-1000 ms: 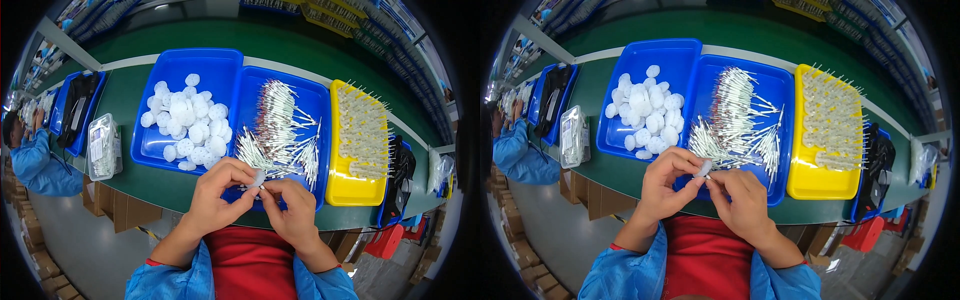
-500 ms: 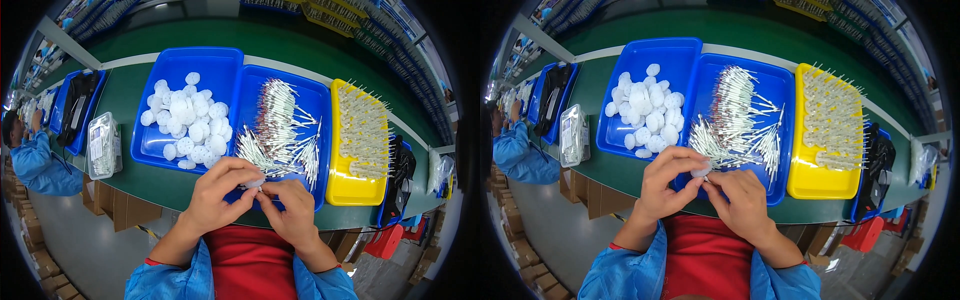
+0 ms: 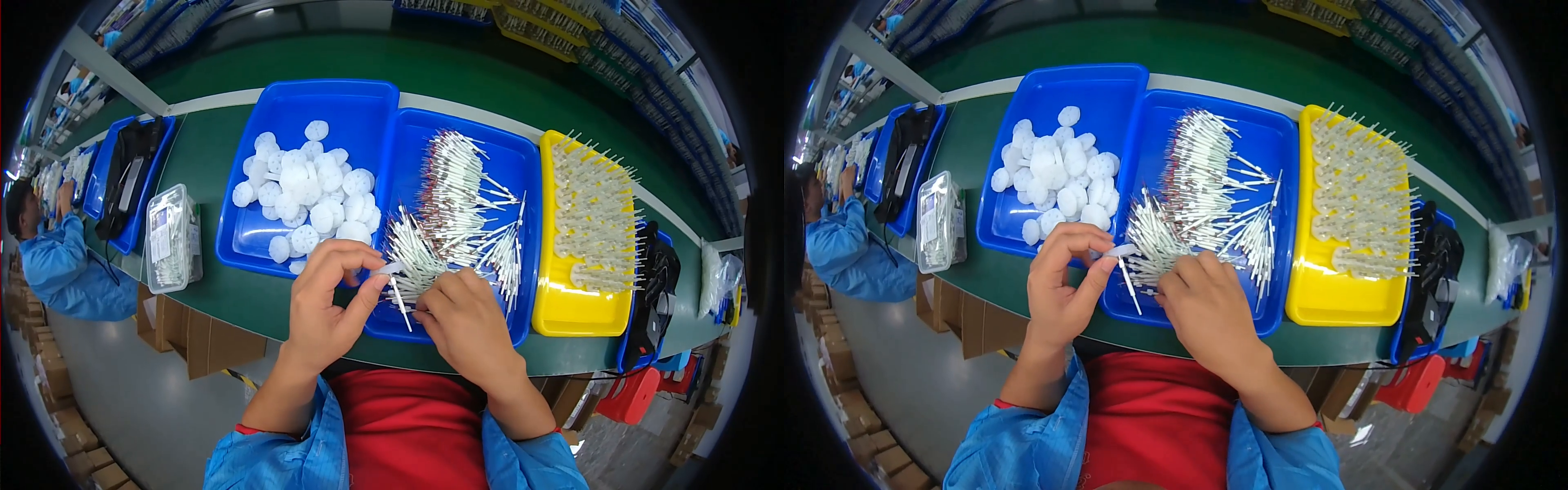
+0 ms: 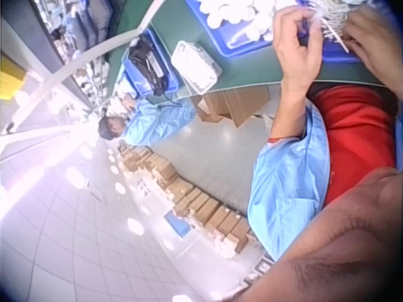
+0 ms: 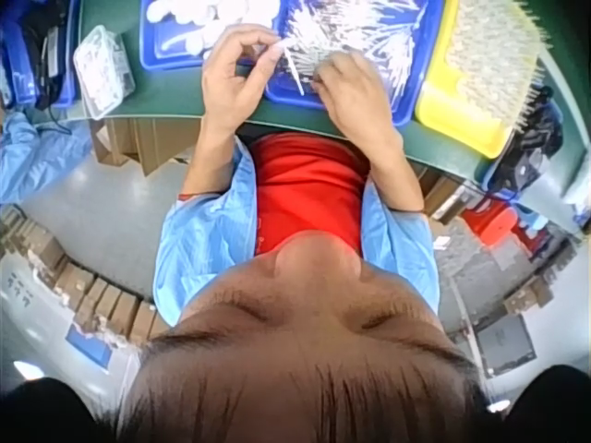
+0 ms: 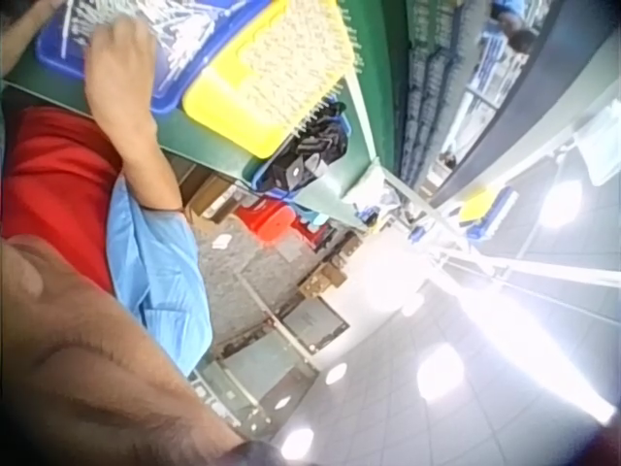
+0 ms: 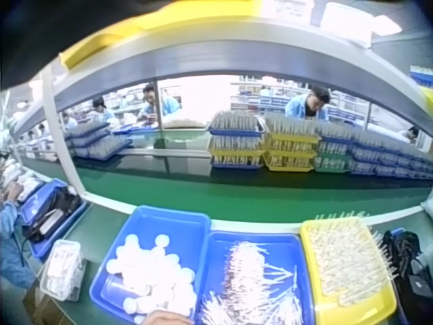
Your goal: The person assembles components by taking circular plastic bases and inserting thin sticks into them by hand.
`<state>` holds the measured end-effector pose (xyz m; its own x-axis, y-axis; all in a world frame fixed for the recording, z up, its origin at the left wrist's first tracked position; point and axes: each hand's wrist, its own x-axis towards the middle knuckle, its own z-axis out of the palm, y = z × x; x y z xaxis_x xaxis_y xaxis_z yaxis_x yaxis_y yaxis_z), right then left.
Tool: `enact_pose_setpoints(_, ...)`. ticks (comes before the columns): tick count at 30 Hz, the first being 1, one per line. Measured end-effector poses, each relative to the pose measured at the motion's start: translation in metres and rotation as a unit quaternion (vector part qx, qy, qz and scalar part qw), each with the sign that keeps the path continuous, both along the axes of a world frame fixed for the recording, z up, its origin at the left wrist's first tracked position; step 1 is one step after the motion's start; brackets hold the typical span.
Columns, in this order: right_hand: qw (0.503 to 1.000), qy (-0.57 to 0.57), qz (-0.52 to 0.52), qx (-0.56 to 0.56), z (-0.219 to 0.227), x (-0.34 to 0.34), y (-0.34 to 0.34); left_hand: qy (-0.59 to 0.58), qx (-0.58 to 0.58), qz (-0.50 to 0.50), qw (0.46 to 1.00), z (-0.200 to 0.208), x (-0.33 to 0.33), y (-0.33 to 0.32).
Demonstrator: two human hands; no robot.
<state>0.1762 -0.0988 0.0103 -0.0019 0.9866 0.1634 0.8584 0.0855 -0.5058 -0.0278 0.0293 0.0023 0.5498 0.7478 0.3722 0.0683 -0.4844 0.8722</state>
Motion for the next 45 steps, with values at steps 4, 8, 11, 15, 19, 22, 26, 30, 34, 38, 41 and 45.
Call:
enact_pose_setpoints(4, 0.991, 0.123, -0.022, 0.045, 0.006, 0.007, -0.002, -0.015, -0.143, -0.005, 0.99, -0.004, -0.002, -0.01)
enact_pose_setpoints(8, 0.972, 0.211, -0.089, 0.051, 0.014, -0.002, -0.002, -0.069, -0.285, -0.055, 0.954, -0.003, 0.007, -0.019)
enact_pose_setpoints(11, 0.967, 0.228, -0.104, 0.049, 0.013, -0.004, 0.0, -0.073, -0.281, -0.07, 0.954, -0.001, 0.01, -0.021)
enact_pose_setpoints(15, 0.97, 0.221, -0.089, 0.052, 0.012, -0.002, -0.003, -0.071, -0.245, -0.081, 0.963, -0.001, 0.011, -0.019)
enact_pose_setpoints(19, 0.967, 0.239, -0.079, 0.035, 0.014, 0.001, -0.005, -0.065, -0.245, -0.071, 0.965, -0.001, 0.011, -0.022)
enact_pose_setpoints(22, 0.961, 0.262, -0.085, 0.034, 0.015, 0.001, -0.006, -0.079, -0.253, -0.064, 0.962, 0.0, 0.01, -0.021)
enact_pose_setpoints(26, 0.946, 0.304, -0.114, 0.01, 0.016, 0.0, -0.009, -0.026, -0.162, -0.083, 0.983, 0.003, 0.005, -0.015)
enact_pose_setpoints(30, 0.933, 0.339, -0.125, 0.004, 0.01, -0.001, -0.01, -0.021, -0.138, -0.08, 0.987, 0.001, 0.005, -0.016)
enact_pose_setpoints(34, 0.933, 0.338, -0.116, 0.025, 0.009, -0.004, -0.008, -0.005, -0.108, -0.098, 0.989, 0.006, 0.006, -0.016)
enact_pose_setpoints(38, 0.939, 0.327, -0.103, 0.022, 0.01, -0.005, -0.009, -0.045, -0.167, -0.071, 0.982, 0.002, 0.009, -0.019)
enact_pose_setpoints(41, 0.945, 0.314, -0.091, 0.027, 0.008, -0.007, -0.011, -0.043, -0.188, -0.065, 0.979, 0.0, 0.008, -0.021)
enact_pose_setpoints(45, 0.938, 0.329, -0.106, 0.038, 0.01, -0.016, -0.013, -0.04, -0.191, -0.075, 0.978, 0.001, 0.006, -0.02)
